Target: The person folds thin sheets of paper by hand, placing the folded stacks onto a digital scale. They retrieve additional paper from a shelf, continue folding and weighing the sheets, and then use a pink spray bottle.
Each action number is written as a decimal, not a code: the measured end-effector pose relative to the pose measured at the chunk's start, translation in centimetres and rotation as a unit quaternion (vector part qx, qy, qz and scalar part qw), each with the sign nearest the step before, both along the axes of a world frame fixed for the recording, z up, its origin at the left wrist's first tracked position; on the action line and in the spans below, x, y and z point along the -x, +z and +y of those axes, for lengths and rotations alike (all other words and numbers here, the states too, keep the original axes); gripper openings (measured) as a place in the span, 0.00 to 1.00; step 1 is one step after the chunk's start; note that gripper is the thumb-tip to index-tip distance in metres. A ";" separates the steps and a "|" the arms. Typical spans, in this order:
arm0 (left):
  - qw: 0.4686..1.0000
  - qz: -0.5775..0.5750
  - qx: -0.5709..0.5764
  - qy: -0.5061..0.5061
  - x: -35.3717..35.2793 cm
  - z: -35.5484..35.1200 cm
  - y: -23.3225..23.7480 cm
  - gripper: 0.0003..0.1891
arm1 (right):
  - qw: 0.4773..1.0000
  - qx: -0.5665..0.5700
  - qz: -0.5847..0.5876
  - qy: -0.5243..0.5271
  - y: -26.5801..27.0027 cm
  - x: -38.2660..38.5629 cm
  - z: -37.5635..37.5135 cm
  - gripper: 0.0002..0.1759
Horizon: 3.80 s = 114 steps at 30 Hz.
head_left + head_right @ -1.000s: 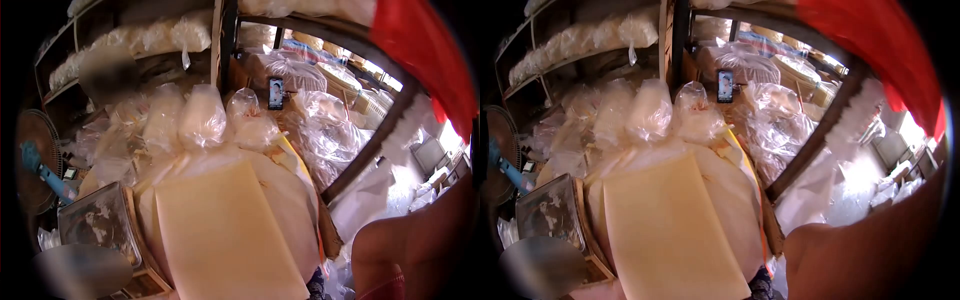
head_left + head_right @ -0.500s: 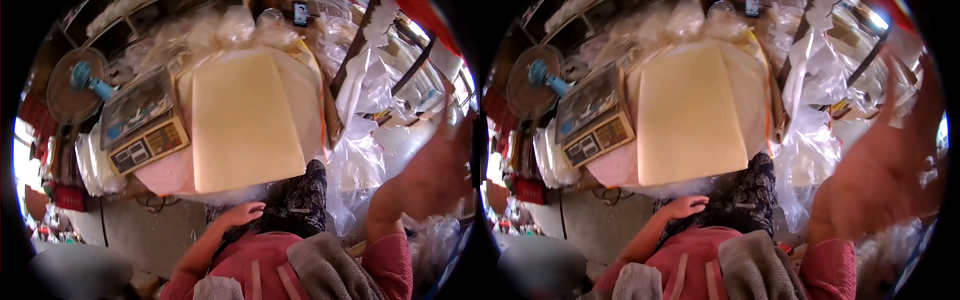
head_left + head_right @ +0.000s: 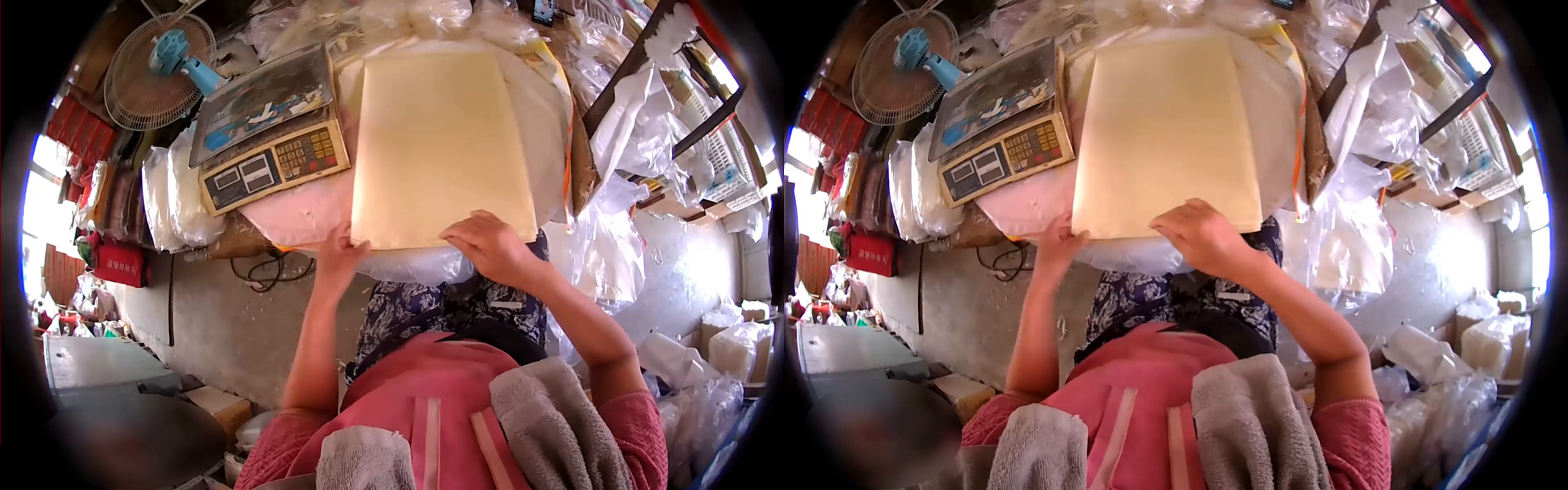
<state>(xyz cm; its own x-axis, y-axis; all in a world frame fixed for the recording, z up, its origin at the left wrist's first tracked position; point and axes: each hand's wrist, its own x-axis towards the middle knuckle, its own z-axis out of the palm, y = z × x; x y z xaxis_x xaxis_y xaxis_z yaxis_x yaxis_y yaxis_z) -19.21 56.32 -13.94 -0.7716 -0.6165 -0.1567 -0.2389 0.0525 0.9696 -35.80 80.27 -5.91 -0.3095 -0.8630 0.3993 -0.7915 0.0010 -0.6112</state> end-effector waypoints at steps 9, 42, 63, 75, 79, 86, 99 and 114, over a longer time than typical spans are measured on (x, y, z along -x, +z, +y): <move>0.963 0.136 -0.230 0.039 0.3 0.7 0.4 0.24 | 0.996 -0.070 0.048 0.040 -3.0 -2.9 -9.4 0.11; 0.828 0.101 0.546 -0.073 6.1 4.1 6.4 0.06 | 0.973 -0.198 0.094 -0.076 -4.1 0.4 -4.6 0.40; 0.835 -0.148 0.461 -0.263 10.6 1.0 4.0 0.19 | 0.982 -0.131 0.110 -0.085 -1.3 3.6 -4.9 0.24; 0.769 -0.035 0.611 -0.183 14.3 -3.6 -4.0 0.31 | 0.947 -0.234 0.161 -0.150 -6.9 3.8 -0.5 0.35; 0.777 -0.086 0.594 -0.189 14.4 -2.7 -2.5 0.33 | 0.953 -0.212 0.165 -0.142 -6.5 4.4 -0.6 0.31; 0.788 -0.164 0.570 -0.164 15.7 -1.1 0.0 0.38 | 0.949 -0.244 0.170 -0.101 -1.2 8.7 -1.7 0.26; 0.808 -0.140 0.552 -0.154 15.0 -1.5 -1.0 0.38 | 0.937 -0.063 0.281 -0.200 17.0 8.0 0.2 0.17; 0.945 0.149 0.287 0.048 11.4 -0.2 2.5 0.25 | 0.947 -0.154 0.249 -0.136 0.4 1.3 5.8 0.28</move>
